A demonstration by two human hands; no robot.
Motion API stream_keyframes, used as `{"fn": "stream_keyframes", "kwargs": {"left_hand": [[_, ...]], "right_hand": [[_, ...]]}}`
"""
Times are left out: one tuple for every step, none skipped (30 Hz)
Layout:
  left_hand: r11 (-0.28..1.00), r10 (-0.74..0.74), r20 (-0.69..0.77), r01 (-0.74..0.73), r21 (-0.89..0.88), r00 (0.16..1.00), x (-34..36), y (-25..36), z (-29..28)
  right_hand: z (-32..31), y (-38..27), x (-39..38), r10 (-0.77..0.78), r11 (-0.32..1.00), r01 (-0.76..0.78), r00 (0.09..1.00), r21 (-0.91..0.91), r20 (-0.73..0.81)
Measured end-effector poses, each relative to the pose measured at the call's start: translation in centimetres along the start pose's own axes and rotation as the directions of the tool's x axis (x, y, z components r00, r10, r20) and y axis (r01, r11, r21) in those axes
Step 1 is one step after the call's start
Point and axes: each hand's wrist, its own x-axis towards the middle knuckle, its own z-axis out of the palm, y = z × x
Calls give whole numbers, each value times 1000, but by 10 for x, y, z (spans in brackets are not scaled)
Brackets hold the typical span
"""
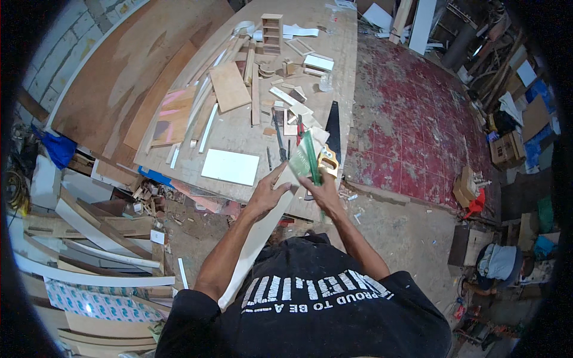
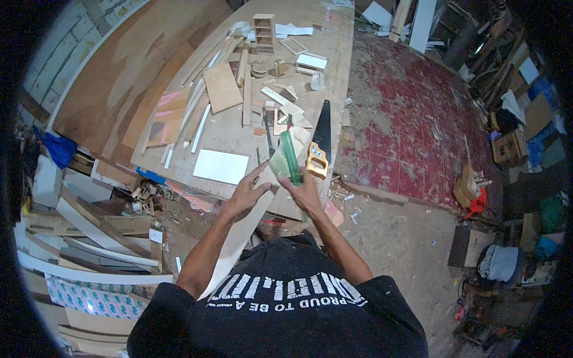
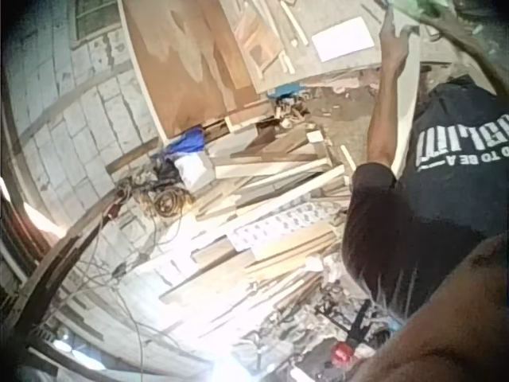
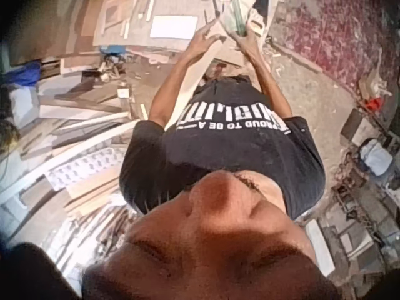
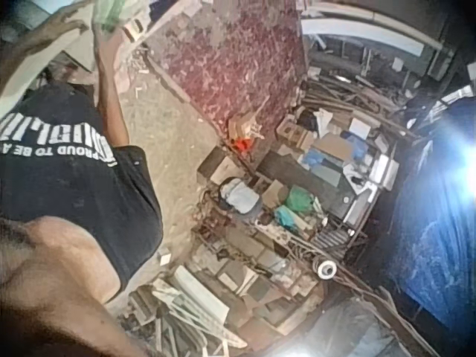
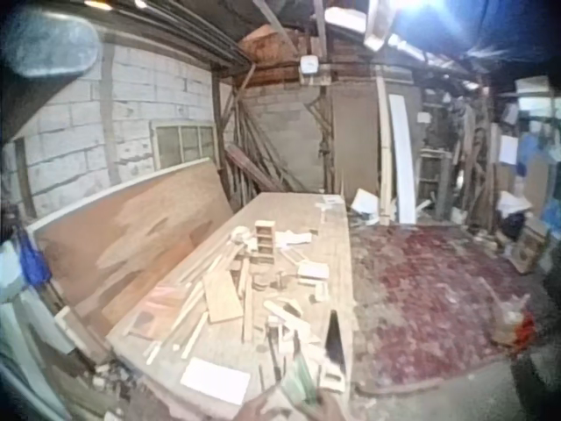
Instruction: Assembling and checking the fit of wooden pieces for a small shelving unit.
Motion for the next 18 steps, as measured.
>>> {"fn": "stream_keyframes", "kwargs": {"left_hand": [[1000, -6, -10, 6, 3, 1000, -2, -1, -1], [1000, -19, -42, 18, -23, 999, -4, -2, -2], [998, -25, -54, 23, -50, 998, -5, 1, 2], [998, -32, -52, 29, -54, 998, -6, 5, 5], [995, -69, -39, 66, -80, 997, -7, 9, 6], [989, -103, -24, 100, -107, 994, -8, 17, 10], [987, -110, -20, 107, -116, 994, -9, 23, 12], [988, -129, -18, 127, -92, 991, -9, 29, 15], [987, -147, -18, 146, -65, 989, -10, 31, 16], [996, -86, -49, 85, -14, 995, -10, 23, 19], [996, -92, -45, 91, -21, 995, -12, 21, 21], [995, -98, -46, 96, -32, 994, -14, 20, 23], [994, -103, -47, 101, -44, 994, -15, 18, 25], [993, -109, -41, 107, -49, 993, -15, 16, 28], [996, -85, -71, 83, -25, 994, -16, 12, 31], [998, -60, -101, 61, 1, 993, -16, 9, 34], [998, -66, -100, 66, -5, 993, -16, 4, 37], [995, -103, -130, 99, -31, 986, -15, 0, 40]], "right_hand": [[-23, -33, -3, 78, 996, -81, 994, 36, 77], [-35, -29, -3, 29, 998, -25, 997, -54, 72], [-51, -25, -6, -16, 989, 23, 999, -149, 52], [-60, -22, -12, -8, 988, 16, 998, -151, 54], [-68, -19, -18, -28, 941, 66, 992, -332, 120], [-76, -19, -23, -35, 857, 126, 982, -499, 188], [-79, -22, -25, -25, 855, 120, 981, -505, 191], [-80, -26, -27, 16, 847, 90, 981, -524, 194], [-79, -28, -28, 55, 839, 62, 979, -540, 197], [-78, -27, -30, 14, 830, 85, 985, -551, 174], [-78, -24, -31, 22, 828, 81, 984, -555, 176], [-78, -23, -32, -29, 825, 122, 984, -552, 174], [-78, -22, -32, -81, 819, 164, 982, -549, 171], [-79, -21, -33, -73, 818, 157, 982, -554, 172], [-81, -26, -33, -19, 806, 129, 981, -578, 192], [-82, -29, -34, 35, 792, 102, 977, -602, 212], [-83, -28, -34, 41, 790, 100, 976, -605, 215], [-83, -26, -36, 50, 789, 97, 974, -607, 222]]}}
